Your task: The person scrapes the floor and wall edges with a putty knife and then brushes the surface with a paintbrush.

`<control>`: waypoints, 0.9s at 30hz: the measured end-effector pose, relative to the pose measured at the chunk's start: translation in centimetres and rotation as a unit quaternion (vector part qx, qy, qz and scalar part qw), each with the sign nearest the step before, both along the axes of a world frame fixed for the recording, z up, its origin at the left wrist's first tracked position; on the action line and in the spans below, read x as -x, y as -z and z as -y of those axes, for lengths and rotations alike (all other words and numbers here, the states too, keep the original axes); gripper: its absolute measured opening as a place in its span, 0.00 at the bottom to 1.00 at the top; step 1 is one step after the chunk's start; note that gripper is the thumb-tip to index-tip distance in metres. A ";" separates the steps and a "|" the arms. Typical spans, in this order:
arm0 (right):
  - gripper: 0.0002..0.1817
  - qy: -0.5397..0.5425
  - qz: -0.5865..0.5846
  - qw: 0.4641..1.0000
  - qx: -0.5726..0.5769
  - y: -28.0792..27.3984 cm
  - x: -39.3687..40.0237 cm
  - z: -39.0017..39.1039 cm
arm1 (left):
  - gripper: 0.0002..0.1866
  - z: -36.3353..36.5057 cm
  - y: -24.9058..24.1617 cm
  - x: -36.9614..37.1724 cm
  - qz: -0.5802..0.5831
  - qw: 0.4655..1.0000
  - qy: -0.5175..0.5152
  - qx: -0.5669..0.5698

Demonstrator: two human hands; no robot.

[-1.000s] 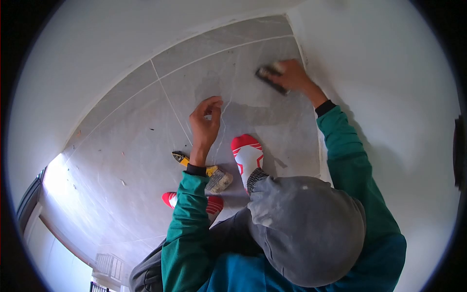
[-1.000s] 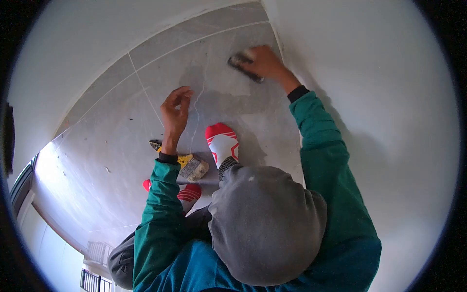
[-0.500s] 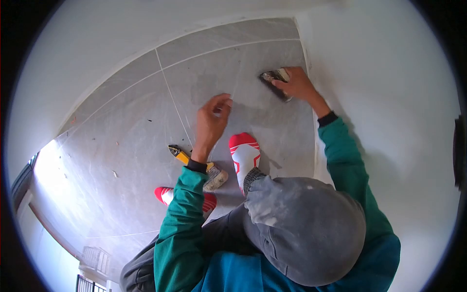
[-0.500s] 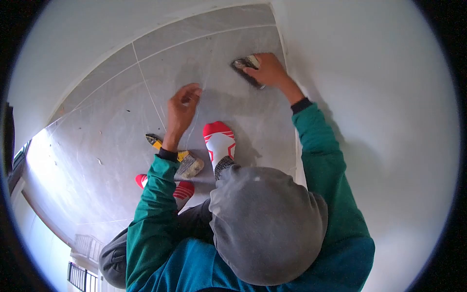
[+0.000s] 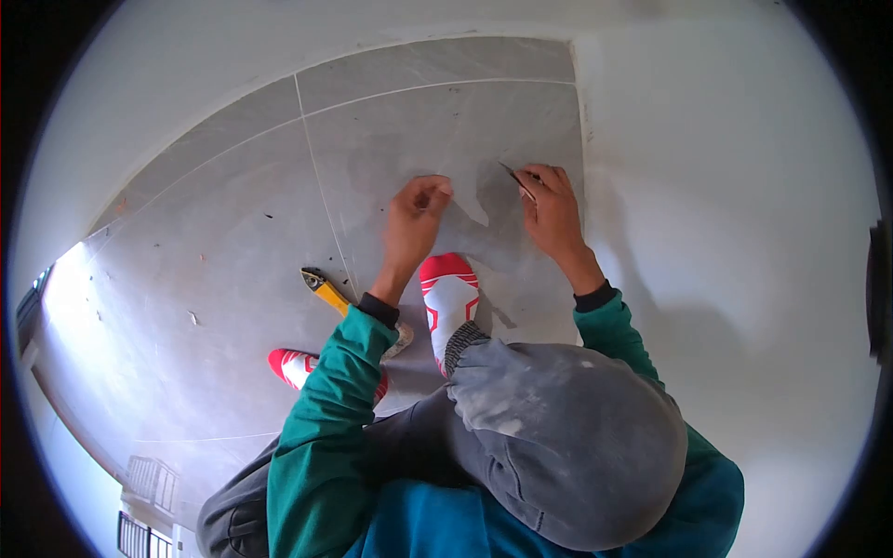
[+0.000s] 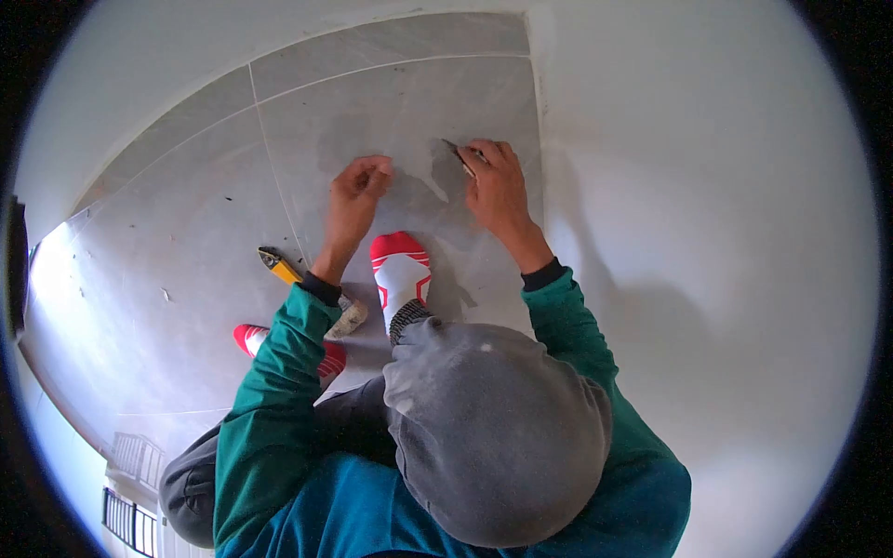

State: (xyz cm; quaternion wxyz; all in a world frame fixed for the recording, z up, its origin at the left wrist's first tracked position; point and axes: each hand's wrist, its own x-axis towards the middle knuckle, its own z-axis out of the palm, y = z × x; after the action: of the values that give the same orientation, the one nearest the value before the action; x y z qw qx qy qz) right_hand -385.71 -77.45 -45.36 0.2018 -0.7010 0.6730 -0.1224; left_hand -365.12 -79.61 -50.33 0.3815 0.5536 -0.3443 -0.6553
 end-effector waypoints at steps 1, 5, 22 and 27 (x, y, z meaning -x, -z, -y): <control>0.15 -0.039 -0.058 0.997 0.010 0.5 0.6 0.4 | 0.11 -0.1 0.1 0.6 -0.005 0.998 0.069 -0.004; 0.16 -0.090 -0.128 0.988 0.010 2.0 0.6 1.1 | 0.11 -0.1 0.2 2.8 0.019 0.981 0.194 -0.009; 0.20 -0.137 -0.190 0.972 0.010 2.4 0.7 2.1 | 0.09 -0.7 2.5 1.9 -0.093 0.984 0.138 -0.060; 0.19 -0.128 -0.185 0.974 0.041 2.5 0.8 2.2 | 0.09 -0.6 2.1 1.7 -0.082 0.984 0.142 -0.065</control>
State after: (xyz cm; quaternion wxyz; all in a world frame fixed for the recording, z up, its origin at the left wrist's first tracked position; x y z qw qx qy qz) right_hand -386.56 -79.65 -47.88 0.0591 -0.7997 0.5975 0.0086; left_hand -366.86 -78.97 -52.45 0.2743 0.4672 -0.3437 -0.7670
